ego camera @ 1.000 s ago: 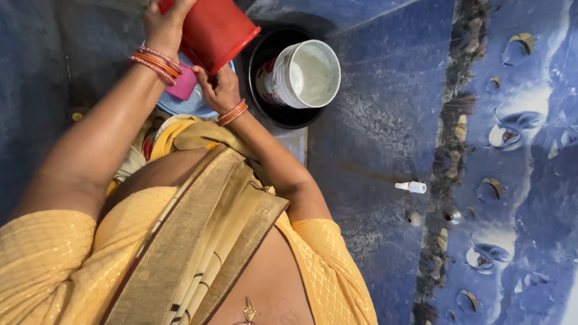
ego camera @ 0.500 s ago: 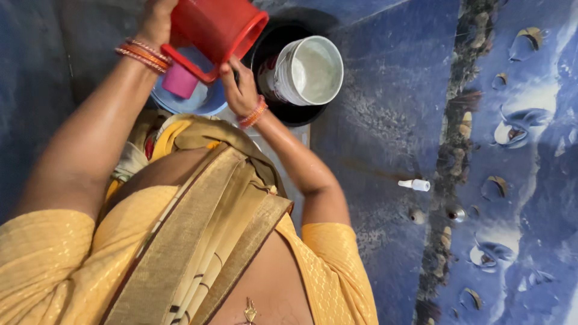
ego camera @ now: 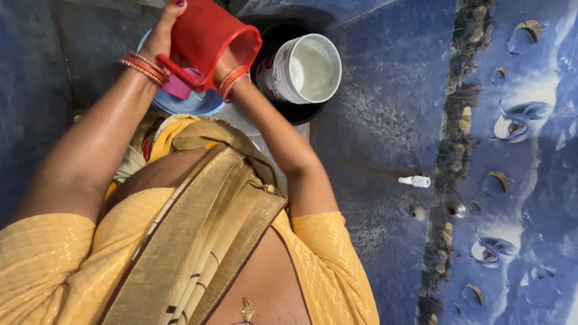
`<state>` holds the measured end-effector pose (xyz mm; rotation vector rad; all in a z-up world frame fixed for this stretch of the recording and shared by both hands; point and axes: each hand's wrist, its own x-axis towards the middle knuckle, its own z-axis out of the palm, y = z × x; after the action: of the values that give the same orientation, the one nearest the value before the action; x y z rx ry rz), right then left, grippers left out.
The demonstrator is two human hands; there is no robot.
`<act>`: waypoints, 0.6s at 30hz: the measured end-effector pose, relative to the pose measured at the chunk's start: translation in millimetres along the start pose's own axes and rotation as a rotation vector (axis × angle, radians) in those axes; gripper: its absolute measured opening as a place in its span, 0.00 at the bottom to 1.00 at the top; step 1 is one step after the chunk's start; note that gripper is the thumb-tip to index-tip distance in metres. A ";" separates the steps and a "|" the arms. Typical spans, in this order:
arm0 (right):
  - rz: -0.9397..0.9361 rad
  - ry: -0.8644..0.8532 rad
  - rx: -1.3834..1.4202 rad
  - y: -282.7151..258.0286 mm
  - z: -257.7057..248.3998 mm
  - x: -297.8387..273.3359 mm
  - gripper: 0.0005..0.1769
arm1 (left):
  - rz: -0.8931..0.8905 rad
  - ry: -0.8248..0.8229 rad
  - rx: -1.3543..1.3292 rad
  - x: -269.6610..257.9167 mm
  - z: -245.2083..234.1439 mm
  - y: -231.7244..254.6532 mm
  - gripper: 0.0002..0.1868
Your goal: The person washes a red plastic cup and a pink plastic bowl using a black scrubber and water from a bucket. They scrub the inside and outside of each item, rinse them, and place them into a blue basin.
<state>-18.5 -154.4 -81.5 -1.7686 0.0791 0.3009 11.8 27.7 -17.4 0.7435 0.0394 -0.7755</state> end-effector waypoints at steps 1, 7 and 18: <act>0.005 0.006 0.173 15.7 9.9 5.0 0.32 | -0.003 0.041 0.012 -5.4 -2.8 -2.9 0.36; -0.237 0.055 0.095 1.4 33.9 -13.5 0.26 | 0.107 -0.082 -0.009 7.1 -42.8 0.7 0.35; -0.492 0.127 -0.865 10.6 20.3 10.9 0.30 | 0.087 -0.068 -0.081 5.1 -36.4 -14.1 0.34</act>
<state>-13.6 -135.9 -98.1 -2.5783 -0.4552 -0.1753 14.7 40.5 -54.6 0.6376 -0.0226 -0.7114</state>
